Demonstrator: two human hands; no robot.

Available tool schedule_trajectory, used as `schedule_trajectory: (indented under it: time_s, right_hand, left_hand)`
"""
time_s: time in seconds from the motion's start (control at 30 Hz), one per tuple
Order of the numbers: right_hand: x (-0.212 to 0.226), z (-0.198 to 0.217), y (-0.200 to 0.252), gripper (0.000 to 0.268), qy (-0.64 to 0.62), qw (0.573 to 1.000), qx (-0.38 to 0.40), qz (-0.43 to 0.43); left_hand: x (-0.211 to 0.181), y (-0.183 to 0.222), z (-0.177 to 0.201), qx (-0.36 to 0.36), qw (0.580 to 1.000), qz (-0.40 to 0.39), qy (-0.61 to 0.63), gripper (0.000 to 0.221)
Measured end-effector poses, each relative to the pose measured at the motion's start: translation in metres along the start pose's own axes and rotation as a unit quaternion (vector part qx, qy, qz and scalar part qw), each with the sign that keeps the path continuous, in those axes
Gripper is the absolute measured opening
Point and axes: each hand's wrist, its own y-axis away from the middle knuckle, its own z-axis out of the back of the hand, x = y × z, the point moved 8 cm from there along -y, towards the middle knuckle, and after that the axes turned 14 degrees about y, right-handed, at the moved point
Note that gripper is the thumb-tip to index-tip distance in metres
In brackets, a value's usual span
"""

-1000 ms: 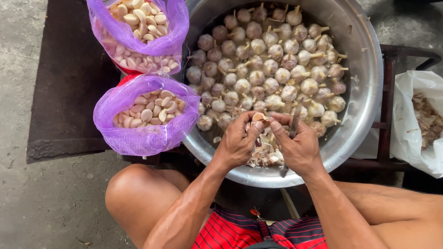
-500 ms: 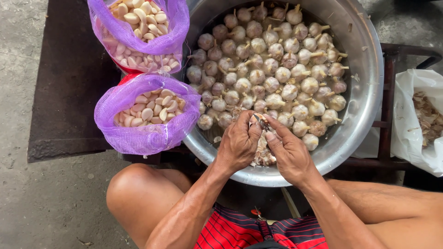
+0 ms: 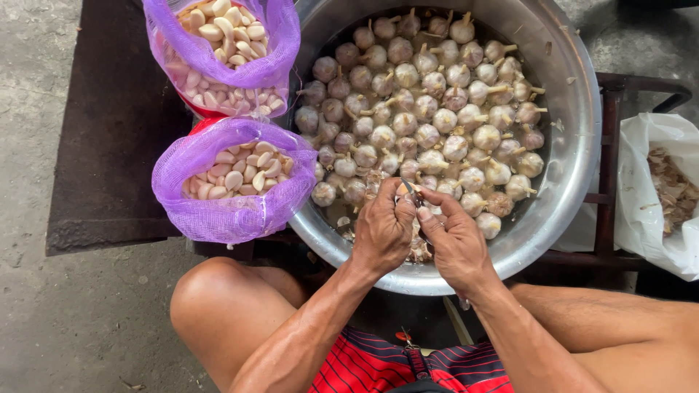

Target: A person manually peels garlic bulbs using a small knife and places the peeled cloves into mesh bags.

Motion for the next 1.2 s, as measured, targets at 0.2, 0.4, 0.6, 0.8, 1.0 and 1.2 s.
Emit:
schedule_trajectory:
  time_s: [0.2,0.4,0.6,0.8,1.0,1.2]
  right_hand:
    - [0.018,0.003,0.007,0.023,-0.037,0.999,-0.001,0.003]
    - [0.036,-0.006,0.009,0.014,-0.078,0.996,0.016,0.029]
    - [0.049,-0.009,0.014,0.011,-0.112,0.992,0.025,0.046]
    - [0.047,-0.006,0.010,0.014,-0.149,0.988,0.020,0.041]
    - [0.048,-0.010,0.010,0.011,-0.244,0.968,0.055,-0.004]
    - [0.055,0.000,0.009,0.016,-0.280,0.951,0.133,-0.012]
  left_hand:
    - [0.026,0.004,-0.001,-0.025,0.995,-0.094,-0.003,0.024]
    - [0.021,0.010,0.000,-0.026,0.982,-0.185,-0.016,0.023]
    - [0.020,0.010,0.003,-0.028,0.972,-0.233,-0.031,0.024]
    - [-0.009,0.015,0.000,-0.011,0.969,-0.243,-0.031,0.023]
    - [-0.015,-0.001,0.006,0.047,0.984,-0.170,0.036,0.027]
    - [0.012,-0.006,-0.003,0.097,0.962,-0.031,0.255,0.030]
